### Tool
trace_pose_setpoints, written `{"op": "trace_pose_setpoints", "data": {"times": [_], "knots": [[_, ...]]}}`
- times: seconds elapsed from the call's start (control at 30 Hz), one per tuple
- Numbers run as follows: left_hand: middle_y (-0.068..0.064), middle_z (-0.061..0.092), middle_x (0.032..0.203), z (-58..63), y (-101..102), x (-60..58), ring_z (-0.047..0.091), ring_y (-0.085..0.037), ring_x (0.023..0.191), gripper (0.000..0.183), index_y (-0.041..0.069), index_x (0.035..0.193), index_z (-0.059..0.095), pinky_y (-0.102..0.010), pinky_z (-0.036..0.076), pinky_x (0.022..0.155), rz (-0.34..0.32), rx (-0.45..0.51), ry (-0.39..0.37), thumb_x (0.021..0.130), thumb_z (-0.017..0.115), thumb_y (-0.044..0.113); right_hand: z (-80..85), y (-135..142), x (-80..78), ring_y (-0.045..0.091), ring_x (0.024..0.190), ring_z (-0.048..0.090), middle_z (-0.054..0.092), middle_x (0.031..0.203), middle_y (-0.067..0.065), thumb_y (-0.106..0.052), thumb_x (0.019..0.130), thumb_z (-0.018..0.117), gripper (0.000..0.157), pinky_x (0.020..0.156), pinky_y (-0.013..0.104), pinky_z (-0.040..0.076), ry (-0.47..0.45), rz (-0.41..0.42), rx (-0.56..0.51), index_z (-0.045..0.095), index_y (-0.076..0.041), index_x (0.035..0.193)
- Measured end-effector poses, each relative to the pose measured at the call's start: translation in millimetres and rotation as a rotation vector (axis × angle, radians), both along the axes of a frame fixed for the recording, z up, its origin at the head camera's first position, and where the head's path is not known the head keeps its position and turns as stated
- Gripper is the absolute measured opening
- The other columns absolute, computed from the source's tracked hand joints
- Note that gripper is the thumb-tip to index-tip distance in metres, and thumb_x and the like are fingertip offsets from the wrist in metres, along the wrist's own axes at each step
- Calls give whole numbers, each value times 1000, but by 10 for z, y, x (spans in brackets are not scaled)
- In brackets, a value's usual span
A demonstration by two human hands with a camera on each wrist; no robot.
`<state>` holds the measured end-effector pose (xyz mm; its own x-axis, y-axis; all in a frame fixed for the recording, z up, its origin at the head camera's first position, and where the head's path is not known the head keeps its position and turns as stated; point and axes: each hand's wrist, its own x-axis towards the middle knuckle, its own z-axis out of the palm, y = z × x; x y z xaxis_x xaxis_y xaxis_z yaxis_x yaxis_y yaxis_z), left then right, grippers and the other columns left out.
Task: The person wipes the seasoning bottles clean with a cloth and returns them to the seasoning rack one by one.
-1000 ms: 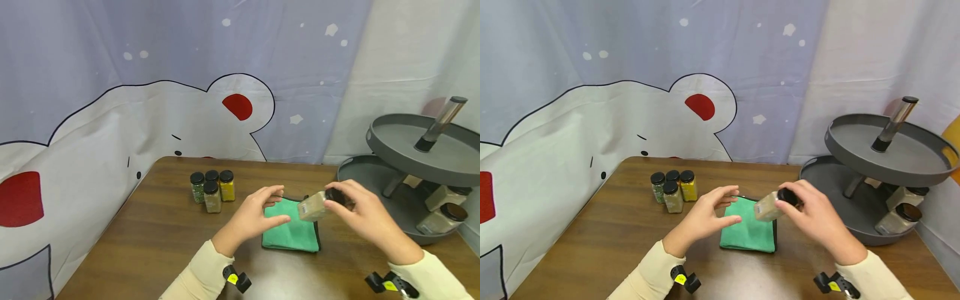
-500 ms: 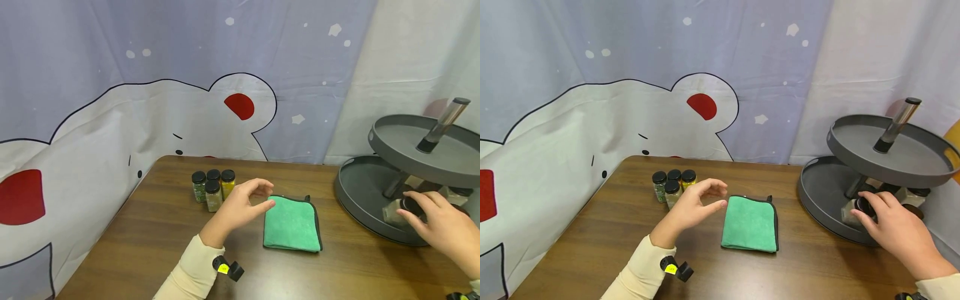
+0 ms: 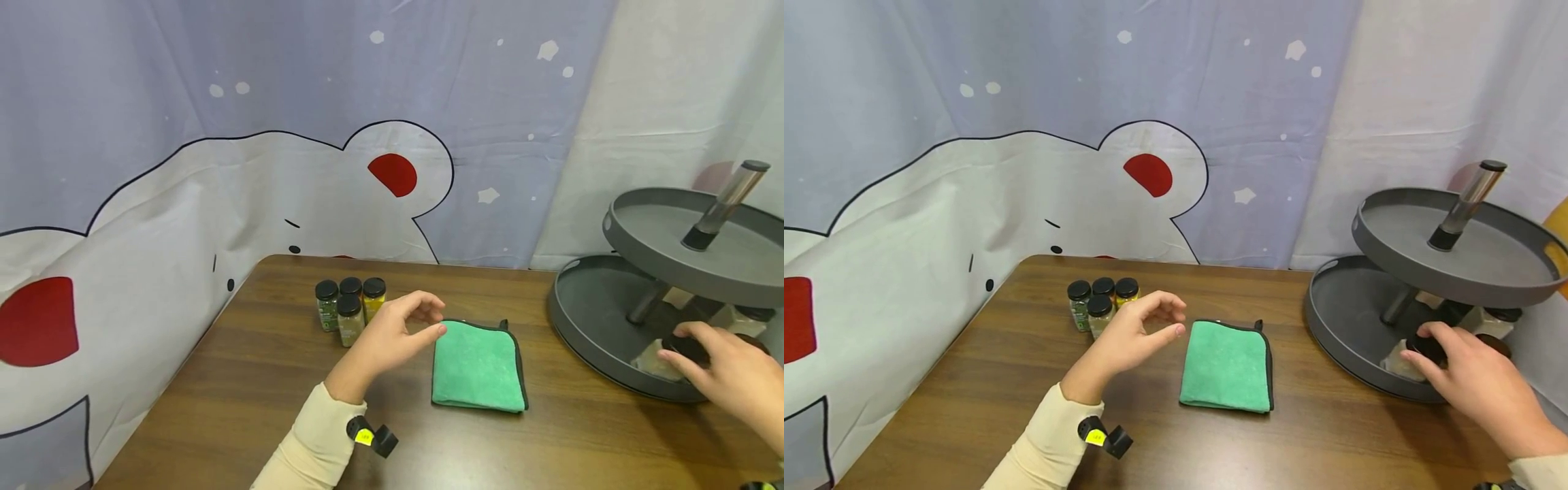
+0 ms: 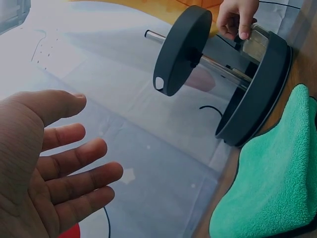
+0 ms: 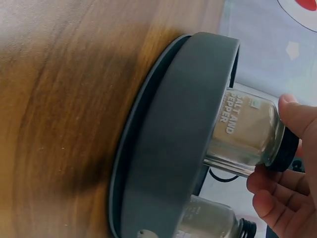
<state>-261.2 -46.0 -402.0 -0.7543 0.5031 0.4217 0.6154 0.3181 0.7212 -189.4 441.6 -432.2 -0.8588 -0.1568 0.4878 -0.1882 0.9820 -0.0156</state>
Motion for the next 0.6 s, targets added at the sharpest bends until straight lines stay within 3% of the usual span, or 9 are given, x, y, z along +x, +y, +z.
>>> {"op": "trace_pose_setpoints", "data": {"times": [0.17, 0.33, 0.47, 0.57, 0.6], "knots": [[6, 69, 100, -4, -10, -7, 67, -8, 97, 23, 15, 115, 67, -32, 54, 88, 9, -10, -9, 94, 74, 19, 38, -19, -28, 22, 53, 51, 65, 80, 24, -51, 84, 77, 58, 49, 49, 47, -28, -24, 28, 59, 1, 102], [7, 68, 99, 2, -18, -8, 66, -7, 96, 21, 16, 114, 68, -31, 54, 87, 8, -14, -23, 94, 73, 20, 38, 53, -22, 28, 53, 55, 67, 83, 27, -59, 85, 73, 59, 48, 48, 48, 28, 27, 52, 60, -1, 91], [8, 68, 99, 12, -25, -6, 66, -7, 96, 20, 16, 113, 68, -33, 54, 87, 6, -16, -43, 94, 73, 20, 7, 197, -4, 40, 59, 59, 67, 82, 29, -71, 85, 58, 68, 49, 50, 48, 82, 74, 32, 58, -3, 86], [7, 69, 98, 22, -29, -4, 66, -8, 96, 20, 15, 113, 68, -38, 54, 89, 4, -13, -49, 94, 73, 19, -37, 351, 10, 38, 62, 60, 67, 82, 31, -71, 86, 56, 67, 50, 46, 49, 126, 112, -27, 58, -3, 85], [7, 69, 98, 25, -31, -4, 66, -8, 96, 20, 15, 113, 68, -40, 54, 89, 4, -11, -50, 94, 73, 19, -51, 411, 6, 30, 63, 61, 66, 81, 30, -69, 86, 58, 66, 52, 39, 49, 138, 126, -54, 59, -3, 84]]}}
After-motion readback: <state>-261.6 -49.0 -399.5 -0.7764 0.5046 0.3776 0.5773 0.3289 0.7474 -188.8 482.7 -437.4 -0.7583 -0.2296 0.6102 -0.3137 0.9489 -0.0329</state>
